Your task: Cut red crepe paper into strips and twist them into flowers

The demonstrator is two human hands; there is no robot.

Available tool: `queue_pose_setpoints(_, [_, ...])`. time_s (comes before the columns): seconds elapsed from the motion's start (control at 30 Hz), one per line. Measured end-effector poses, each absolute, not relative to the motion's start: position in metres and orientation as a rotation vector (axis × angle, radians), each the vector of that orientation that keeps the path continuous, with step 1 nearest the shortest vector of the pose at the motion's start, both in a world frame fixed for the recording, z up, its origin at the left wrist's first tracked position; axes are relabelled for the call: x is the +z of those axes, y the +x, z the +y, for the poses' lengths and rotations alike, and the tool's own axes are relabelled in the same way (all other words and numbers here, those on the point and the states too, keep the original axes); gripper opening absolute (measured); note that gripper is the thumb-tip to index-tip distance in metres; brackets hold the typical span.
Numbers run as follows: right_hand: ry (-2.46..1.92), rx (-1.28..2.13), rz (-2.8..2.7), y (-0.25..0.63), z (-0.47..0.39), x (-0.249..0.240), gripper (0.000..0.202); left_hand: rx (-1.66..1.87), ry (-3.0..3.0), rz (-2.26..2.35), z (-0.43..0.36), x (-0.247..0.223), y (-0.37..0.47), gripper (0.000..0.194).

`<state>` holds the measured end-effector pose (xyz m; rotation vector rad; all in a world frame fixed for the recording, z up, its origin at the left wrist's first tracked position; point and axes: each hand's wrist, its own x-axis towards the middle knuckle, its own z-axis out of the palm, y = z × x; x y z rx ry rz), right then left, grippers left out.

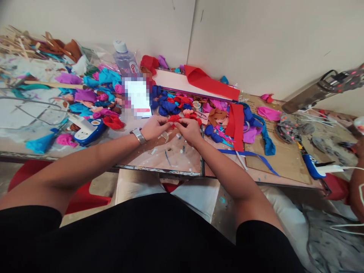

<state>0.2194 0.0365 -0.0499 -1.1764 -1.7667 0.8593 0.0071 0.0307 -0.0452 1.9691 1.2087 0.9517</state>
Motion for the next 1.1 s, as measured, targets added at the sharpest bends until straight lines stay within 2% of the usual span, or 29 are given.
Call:
queue_pose_setpoints(0.43, [-1.105, 1.274, -1.464, 0.216, 0.037, -0.061, 0.054, 0.968, 1.965, 1.193, 0.031, -0.046, 0.007, 0.046])
queue_pose_setpoints(0.53, [-1.091, 1.342, -1.443, 0.219, 0.039, -0.062, 0.051, 0.922, 1.981, 1.171, 0.034, -0.049, 0.005, 0.048])
queue_pose_setpoints(0.63, [-1.066, 1.355, -1.423, 0.220, 0.040, -0.063, 0.049, 0.904, 1.960, 1.170, 0.035, -0.052, 0.005, 0.046])
queue_pose_setpoints(0.83, [-1.067, 1.316, -1.404, 0.219, 0.039, -0.063, 0.048, 1.083, 1.762, 1.161, 0.033, -0.049, 0.009, 0.033])
queue_pose_setpoints(1.1, [-1.097, 1.236, -1.422, 0.220, 0.039, -0.064, 0.053, 1.037, 1.554, 1.079, 0.033, -0.048, 0.008, 0.036])
